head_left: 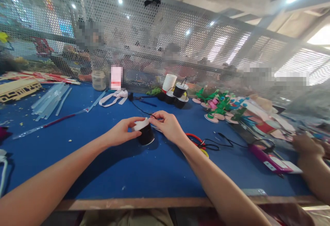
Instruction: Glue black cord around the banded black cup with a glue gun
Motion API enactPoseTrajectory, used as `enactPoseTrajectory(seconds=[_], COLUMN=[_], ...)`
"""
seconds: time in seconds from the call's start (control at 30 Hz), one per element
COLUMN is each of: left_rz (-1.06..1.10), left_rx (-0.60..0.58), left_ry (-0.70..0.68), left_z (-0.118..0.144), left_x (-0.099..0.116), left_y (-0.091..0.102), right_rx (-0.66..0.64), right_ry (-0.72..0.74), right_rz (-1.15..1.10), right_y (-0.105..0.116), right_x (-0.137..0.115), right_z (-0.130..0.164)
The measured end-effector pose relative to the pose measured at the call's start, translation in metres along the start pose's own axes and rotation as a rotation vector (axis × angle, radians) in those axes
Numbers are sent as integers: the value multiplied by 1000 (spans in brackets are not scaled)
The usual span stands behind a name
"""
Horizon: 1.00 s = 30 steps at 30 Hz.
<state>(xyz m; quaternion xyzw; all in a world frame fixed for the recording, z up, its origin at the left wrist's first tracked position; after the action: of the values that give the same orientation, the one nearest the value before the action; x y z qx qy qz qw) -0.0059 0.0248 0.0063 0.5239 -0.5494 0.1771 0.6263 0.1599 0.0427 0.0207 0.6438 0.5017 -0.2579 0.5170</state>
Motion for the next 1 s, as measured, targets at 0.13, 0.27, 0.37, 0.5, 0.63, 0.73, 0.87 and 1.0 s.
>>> enactPoseTrajectory(seconds=[0.13,0.27,0.37,0.5,0.63,0.73,0.87,1.0], left_rz=[-9,-3,46,108,151,177,197,120], left_rx=[-20,-13,-10,-24,-17,-11,-7,6], left_ry=[13,21,37,47,45,37,24,1], left_z=[0,1,2,3,4,5,6,5], left_x=[3,4,6,10,13,14,13,12], left_y=[1,2,2,2,1,1,0,-3], right_rx=[10,12,10,2,-9,-11,58,151], right_ry=[-55,-63,-104,-179,-229,-243,-186,-128], right_rz=[4,-24,-105,-278,-411,-410,-256,-151], right_y=[3,5,3,-1,-5,-10,-16,-20], right_x=[5,9,14,15,13,14,16,16], right_z=[3,5,6,9,13,16,19,20])
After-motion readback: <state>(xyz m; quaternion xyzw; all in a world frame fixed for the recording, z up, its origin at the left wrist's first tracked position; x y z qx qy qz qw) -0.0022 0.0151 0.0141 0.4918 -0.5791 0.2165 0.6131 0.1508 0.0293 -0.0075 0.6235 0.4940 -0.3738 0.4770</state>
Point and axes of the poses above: each hand's wrist, its own z-axis away from the middle knuckle, its own y-axis out of the back of the hand, x = y × z, the point moved 2 cm from there along -z, towards the middle knuckle, and after that the axes turned 1 degree about -z, right-handed, at the moved point
